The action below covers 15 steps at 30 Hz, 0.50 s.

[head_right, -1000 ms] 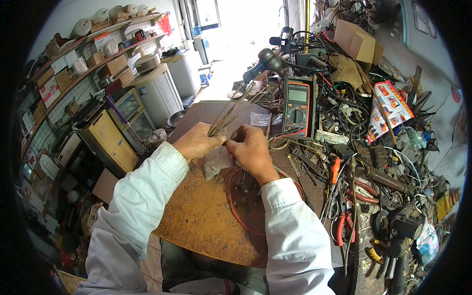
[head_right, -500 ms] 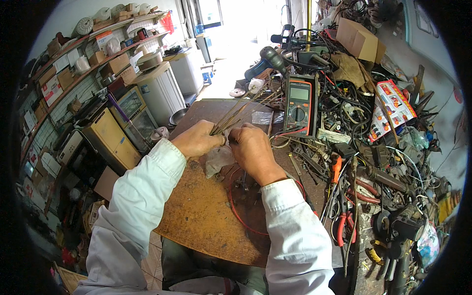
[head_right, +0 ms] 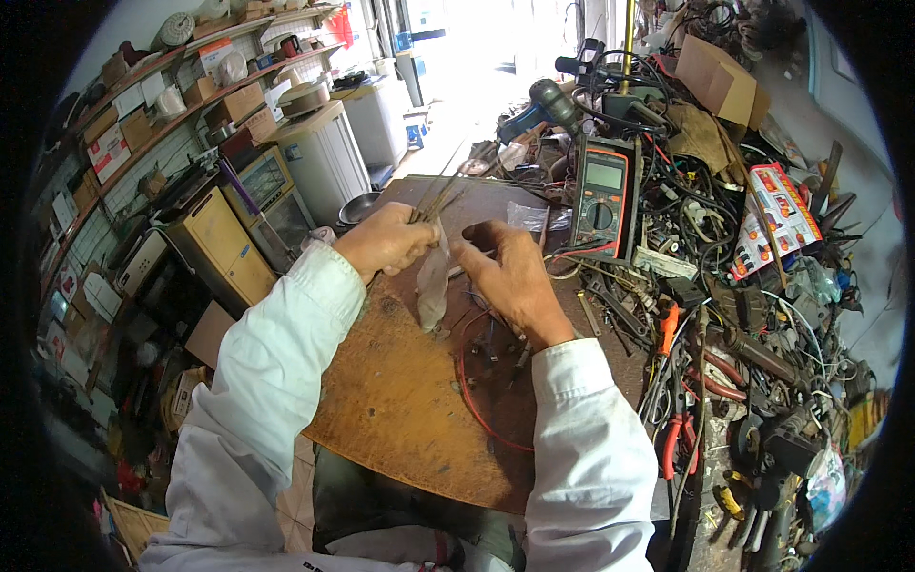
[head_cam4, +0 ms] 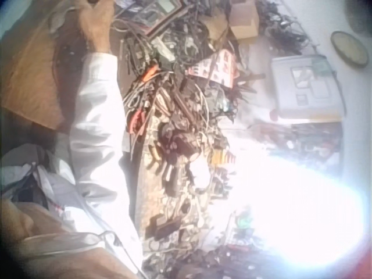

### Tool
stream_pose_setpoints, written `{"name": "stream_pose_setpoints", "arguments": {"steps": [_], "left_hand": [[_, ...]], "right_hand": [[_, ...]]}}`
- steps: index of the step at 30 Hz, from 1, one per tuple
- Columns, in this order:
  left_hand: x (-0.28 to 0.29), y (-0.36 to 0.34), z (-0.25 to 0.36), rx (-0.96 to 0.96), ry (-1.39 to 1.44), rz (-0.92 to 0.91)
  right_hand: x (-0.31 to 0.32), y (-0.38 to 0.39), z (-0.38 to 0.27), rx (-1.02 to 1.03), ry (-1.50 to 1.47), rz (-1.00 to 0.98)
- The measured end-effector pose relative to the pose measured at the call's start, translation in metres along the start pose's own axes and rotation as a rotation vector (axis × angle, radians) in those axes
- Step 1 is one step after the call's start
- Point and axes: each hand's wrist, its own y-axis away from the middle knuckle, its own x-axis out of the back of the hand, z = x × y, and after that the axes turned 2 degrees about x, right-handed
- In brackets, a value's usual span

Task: The person works at a cluttered workbench, handling small electronic components and wires. They use a multimeter to test connections and manipulate various tools and parts on the table.

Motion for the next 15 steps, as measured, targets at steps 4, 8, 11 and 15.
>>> {"name": "stream_pose_setpoints", "arguments": {"steps": [4,8,11,15], "left_hand": [[0.007,0.001,-0.003,0.006,0.120,-0.001],[0.004,-0.002,-0.006,0.002,0.114,0.014],[0.006,-0.001,-0.009,-0.020,0.079,0.062],[0.024,0.006,-0.017,-0.033,-0.004,0.136]], "right_hand": [[-0.017,0.004,0.006,0.082,0.171,-0.121],[-0.032,0.007,0.014,-0.019,0.196,-0.108],[-0.032,0.007,0.037,-0.045,0.123,0.001],[-0.023,0.006,0.051,-0.029,0.346,0.190]]}}
